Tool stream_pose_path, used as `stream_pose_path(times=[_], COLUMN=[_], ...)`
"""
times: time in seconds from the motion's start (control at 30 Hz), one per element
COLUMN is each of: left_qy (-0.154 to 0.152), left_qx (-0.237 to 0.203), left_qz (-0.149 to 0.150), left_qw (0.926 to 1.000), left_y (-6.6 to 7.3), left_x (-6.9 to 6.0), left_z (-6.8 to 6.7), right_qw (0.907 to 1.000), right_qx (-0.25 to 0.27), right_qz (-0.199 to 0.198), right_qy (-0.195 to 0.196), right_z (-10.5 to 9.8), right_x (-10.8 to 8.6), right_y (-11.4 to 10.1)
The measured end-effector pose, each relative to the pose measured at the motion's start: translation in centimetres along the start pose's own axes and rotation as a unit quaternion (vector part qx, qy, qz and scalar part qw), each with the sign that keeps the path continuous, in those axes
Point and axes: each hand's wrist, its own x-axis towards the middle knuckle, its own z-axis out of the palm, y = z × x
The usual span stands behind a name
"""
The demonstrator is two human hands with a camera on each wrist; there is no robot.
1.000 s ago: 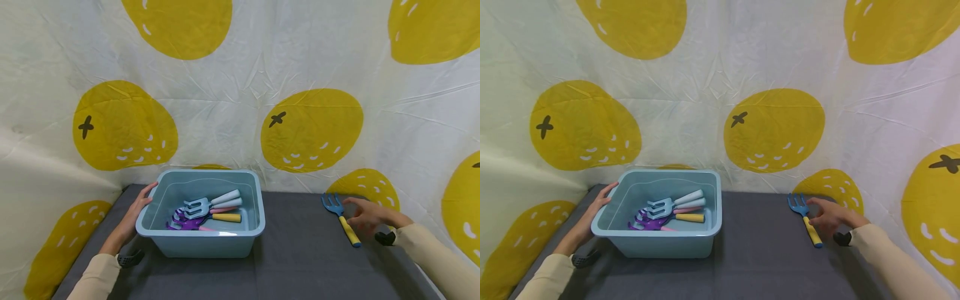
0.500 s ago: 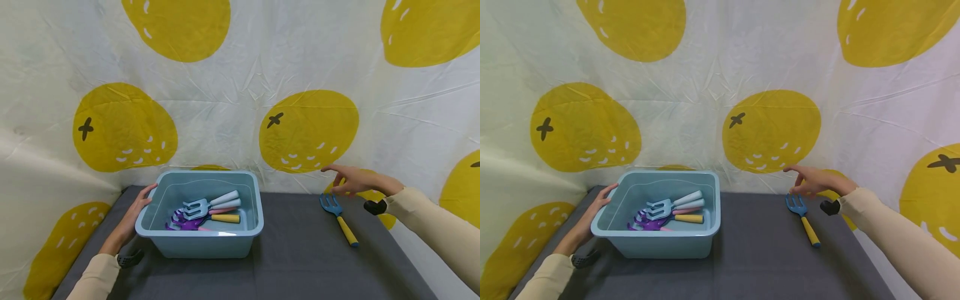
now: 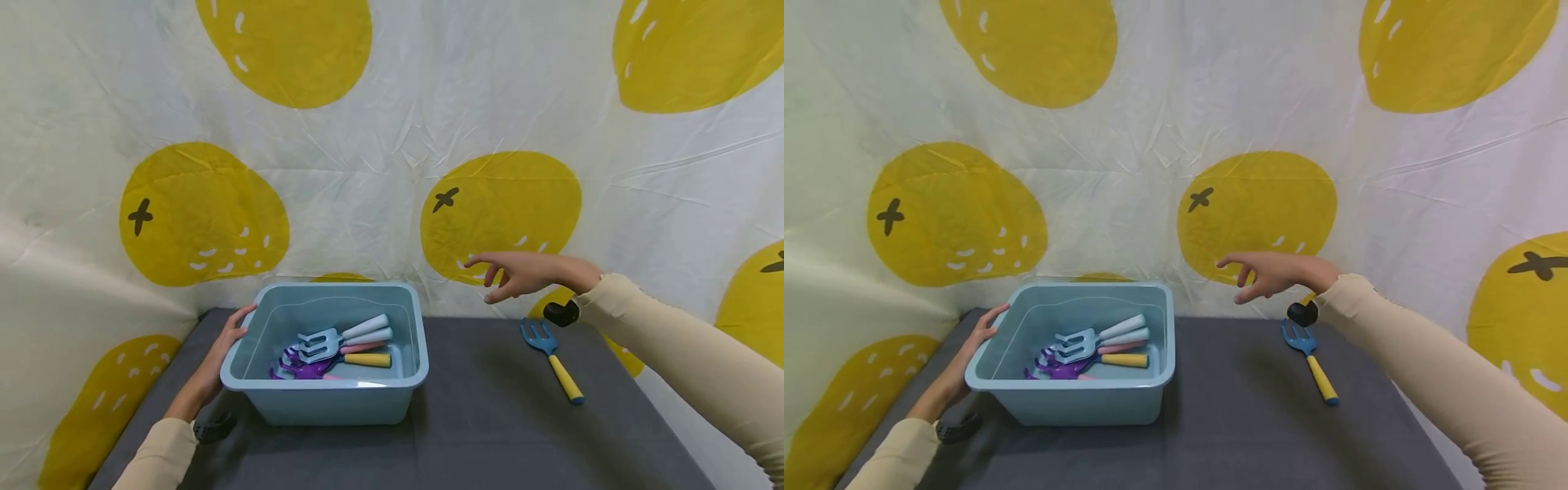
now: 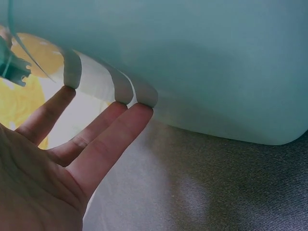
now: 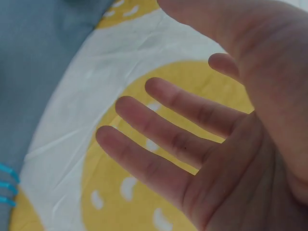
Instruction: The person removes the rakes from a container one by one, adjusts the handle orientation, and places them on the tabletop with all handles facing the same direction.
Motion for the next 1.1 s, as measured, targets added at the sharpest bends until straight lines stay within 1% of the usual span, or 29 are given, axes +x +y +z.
stream_pose_path(times=[0.13, 0.33, 0.53, 0.7, 0.8, 0.9, 1.1], left_qy=[0.004, 0.005, 0.007, 0.008, 0.007, 0.01, 0.017], left_qx=[-0.005, -0.008, -0.004, -0.004, -0.006, -0.011, -0.01], left_qz=[-0.002, 0.001, 0.0, -0.002, -0.003, -0.004, -0.003], left_qw=[1.0, 1.0, 1.0, 1.0, 0.9999, 0.9999, 0.9998], left_y=[-0.1, 0.0, 0.1, 0.0, -0.1, -0.1, 0.2], left_x=[0.0, 0.0, 0.0, 0.0, 0.0, 0.0, 0.2], left_z=[0.0, 0.3, 0.5, 0.7, 0.7, 0.7, 0.7], right_qw=[0.9994, 0.9975, 0.9959, 0.9942, 0.9924, 0.9889, 0.9791], right_qx=[-0.028, -0.053, -0.058, -0.048, -0.053, -0.073, -0.145], right_qz=[-0.017, -0.046, -0.068, -0.092, -0.102, -0.117, -0.125], right_qy=[0.005, 0.002, -0.01, -0.03, -0.045, -0.057, -0.068], right_z=[0.0, 0.0, 0.3, 1.2, 1.8, 2.5, 4.1], right_x=[2.1, 4.9, 7.2, 9.3, 10.7, 12.4, 15.8], right_y=[-1.8, -4.1, -5.9, -7.1, -7.7, -8.2, -9.1])
